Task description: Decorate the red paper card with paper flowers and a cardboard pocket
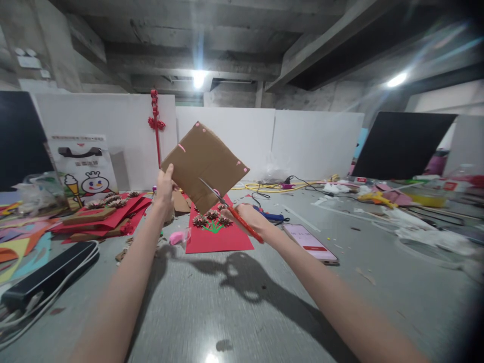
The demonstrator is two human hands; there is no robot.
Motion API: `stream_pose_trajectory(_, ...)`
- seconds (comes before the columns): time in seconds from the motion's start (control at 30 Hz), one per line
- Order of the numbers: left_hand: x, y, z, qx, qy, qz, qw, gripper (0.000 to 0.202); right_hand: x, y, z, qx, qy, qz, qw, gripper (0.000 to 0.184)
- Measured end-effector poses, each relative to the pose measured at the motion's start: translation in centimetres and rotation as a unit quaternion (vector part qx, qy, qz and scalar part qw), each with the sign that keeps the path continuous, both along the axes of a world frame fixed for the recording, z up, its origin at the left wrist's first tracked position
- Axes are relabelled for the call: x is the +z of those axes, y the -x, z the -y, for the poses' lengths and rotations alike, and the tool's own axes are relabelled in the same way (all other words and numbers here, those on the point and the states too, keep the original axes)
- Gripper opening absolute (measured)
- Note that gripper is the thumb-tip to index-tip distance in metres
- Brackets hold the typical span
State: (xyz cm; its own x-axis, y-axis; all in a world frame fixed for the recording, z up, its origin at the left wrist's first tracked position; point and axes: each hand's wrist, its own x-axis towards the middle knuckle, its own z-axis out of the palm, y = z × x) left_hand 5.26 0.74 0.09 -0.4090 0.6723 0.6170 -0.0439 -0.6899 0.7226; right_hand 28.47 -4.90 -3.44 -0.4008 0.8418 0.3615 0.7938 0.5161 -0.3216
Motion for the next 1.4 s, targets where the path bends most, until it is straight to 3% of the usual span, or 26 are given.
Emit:
stream_pose_trajectory(0.17,0.8,2.2,0.5,-0.012,0.048,0.019,0.999,0.028,0.2,0.3,0.2,0.009,0.004,0.036,0.999,0.045)
stream_pose_trajectory(0.3,0.9,2.2,1.1,-0.036,0.037,0.016,0.999,0.029,0.2,0.1,0.1,0.056,0.024,0.032,0.998,0.037)
stream_pose_trajectory(0.47,1.0,1.9,1.3,-0.022,0.011,0.017,1.0,0.03,0.6,-0.2,0.7,0.108,0.024,0.027,0.993,0.036)
stream_pose_trajectory(0.63,1.1,2.0,1.6,-0.031,0.0,0.012,0.999,0.031,1.0,-0.1,1.5,0.075,0.07,0.031,0.994,0.037)
stream_pose_trajectory(0.83,1.2,1.9,1.9,-0.054,-0.017,-0.003,0.998,0.03,1.6,-0.2,2.1,0.08,0.09,0.042,0.992,0.035)
stream_pose_trajectory(1.03,1.2,1.7,1.9,-0.07,-0.01,-0.013,0.997,0.027,1.5,-0.2,1.8,0.067,0.084,0.069,0.992,0.039)
stream_pose_trajectory(1.4,1.5,1.7,2.2,-0.04,-0.005,-0.027,0.999,0.031,0.7,0.0,1.0,0.067,0.065,0.034,0.995,0.044)
